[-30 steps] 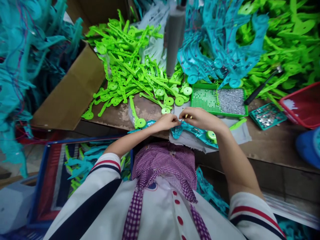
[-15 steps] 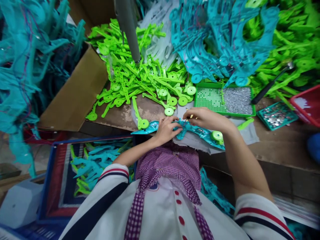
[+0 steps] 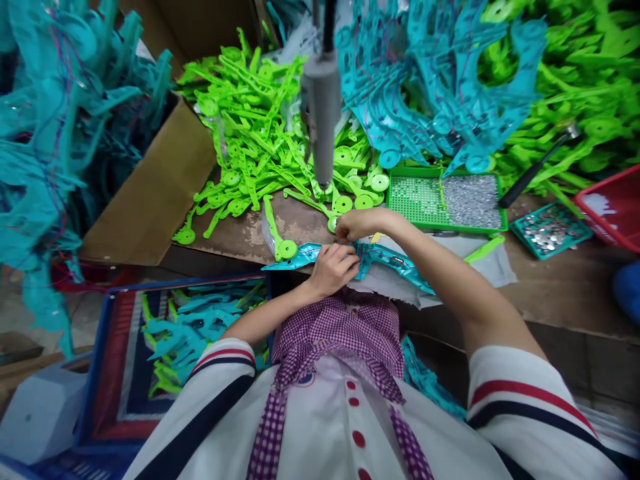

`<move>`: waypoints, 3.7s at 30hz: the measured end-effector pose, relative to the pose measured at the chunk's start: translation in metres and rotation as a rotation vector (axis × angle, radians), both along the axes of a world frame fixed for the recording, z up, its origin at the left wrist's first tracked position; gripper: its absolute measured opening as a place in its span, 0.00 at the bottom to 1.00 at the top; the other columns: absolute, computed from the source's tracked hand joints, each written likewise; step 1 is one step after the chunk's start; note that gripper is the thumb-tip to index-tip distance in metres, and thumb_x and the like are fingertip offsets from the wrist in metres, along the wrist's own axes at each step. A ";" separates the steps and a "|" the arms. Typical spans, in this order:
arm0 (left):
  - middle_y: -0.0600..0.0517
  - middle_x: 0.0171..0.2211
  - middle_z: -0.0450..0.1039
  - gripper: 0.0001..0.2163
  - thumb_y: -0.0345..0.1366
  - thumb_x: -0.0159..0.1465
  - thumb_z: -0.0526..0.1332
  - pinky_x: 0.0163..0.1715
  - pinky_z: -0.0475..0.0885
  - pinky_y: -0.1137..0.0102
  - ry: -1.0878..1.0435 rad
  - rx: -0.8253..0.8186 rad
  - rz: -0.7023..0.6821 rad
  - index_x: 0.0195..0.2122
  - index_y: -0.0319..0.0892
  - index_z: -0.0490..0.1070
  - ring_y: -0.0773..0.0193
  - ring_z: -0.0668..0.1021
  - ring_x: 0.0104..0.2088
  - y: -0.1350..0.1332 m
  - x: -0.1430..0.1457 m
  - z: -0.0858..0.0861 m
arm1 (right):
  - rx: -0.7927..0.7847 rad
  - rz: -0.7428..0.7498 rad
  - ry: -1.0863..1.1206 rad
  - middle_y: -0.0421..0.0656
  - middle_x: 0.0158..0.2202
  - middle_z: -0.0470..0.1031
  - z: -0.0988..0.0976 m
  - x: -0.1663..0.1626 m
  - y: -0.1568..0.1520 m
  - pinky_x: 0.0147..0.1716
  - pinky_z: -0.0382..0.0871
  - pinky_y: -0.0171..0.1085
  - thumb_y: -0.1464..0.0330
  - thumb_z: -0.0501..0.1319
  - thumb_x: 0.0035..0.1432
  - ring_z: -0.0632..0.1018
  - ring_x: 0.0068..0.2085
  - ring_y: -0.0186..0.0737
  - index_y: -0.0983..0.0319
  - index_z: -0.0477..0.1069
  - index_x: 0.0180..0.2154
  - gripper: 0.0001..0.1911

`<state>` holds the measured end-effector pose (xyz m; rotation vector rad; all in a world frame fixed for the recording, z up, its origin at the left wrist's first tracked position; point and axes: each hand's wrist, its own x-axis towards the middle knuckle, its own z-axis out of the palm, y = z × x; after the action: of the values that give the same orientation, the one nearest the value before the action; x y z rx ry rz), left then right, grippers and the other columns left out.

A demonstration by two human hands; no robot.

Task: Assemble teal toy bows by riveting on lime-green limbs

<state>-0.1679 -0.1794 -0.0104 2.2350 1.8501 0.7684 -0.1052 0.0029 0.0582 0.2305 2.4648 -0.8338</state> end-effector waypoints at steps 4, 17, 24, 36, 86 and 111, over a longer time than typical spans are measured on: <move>0.42 0.53 0.78 0.12 0.34 0.73 0.53 0.52 0.69 0.55 0.075 -0.004 -0.167 0.43 0.41 0.77 0.53 0.76 0.55 0.007 -0.006 0.006 | -0.077 0.008 -0.004 0.36 0.24 0.76 -0.008 -0.002 0.000 0.26 0.59 0.34 0.79 0.60 0.45 0.68 0.25 0.30 0.61 0.76 0.27 0.10; 0.43 0.39 0.79 0.06 0.29 0.68 0.56 0.41 0.72 0.63 -0.043 -0.475 -0.391 0.40 0.38 0.72 0.58 0.79 0.37 0.051 -0.012 0.049 | -0.369 -0.373 0.322 0.43 0.47 0.82 -0.007 0.044 -0.002 0.45 0.74 0.39 0.70 0.57 0.59 0.80 0.45 0.40 0.59 0.79 0.46 0.16; 0.52 0.28 0.75 0.08 0.26 0.66 0.60 0.40 0.78 0.66 -1.033 -0.989 -0.013 0.30 0.40 0.65 0.69 0.80 0.31 0.069 -0.016 0.032 | 0.142 -1.056 0.782 0.49 0.41 0.78 -0.021 0.114 -0.105 0.41 0.75 0.46 0.54 0.60 0.64 0.78 0.39 0.45 0.59 0.74 0.49 0.19; 0.55 0.26 0.72 0.02 0.33 0.67 0.59 0.33 0.76 0.68 -0.846 -0.865 -0.060 0.36 0.41 0.67 0.68 0.78 0.28 0.036 -0.030 0.025 | 0.079 -1.128 0.664 0.47 0.38 0.79 -0.054 0.129 -0.132 0.40 0.74 0.46 0.58 0.56 0.67 0.79 0.37 0.47 0.57 0.72 0.45 0.13; 0.45 0.54 0.73 0.02 0.32 0.67 0.62 0.55 0.72 0.56 -0.282 -0.160 -0.089 0.36 0.42 0.73 0.56 0.77 0.52 0.013 -0.011 0.015 | 0.318 -0.924 0.818 0.48 0.42 0.81 -0.058 0.118 -0.102 0.40 0.72 0.42 0.59 0.53 0.72 0.80 0.41 0.43 0.60 0.74 0.47 0.15; 0.55 0.51 0.82 0.06 0.33 0.70 0.60 0.59 0.54 0.51 -0.266 -0.062 0.156 0.39 0.47 0.77 0.56 0.75 0.61 -0.002 0.032 -0.013 | 0.726 -0.229 0.673 0.47 0.36 0.78 -0.053 0.151 -0.071 0.37 0.65 0.40 0.71 0.55 0.70 0.75 0.36 0.42 0.63 0.74 0.45 0.10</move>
<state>-0.1360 -0.1814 -0.0234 1.8639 1.9023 0.9667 0.0458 -0.0680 0.0048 0.5685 3.3505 -0.0293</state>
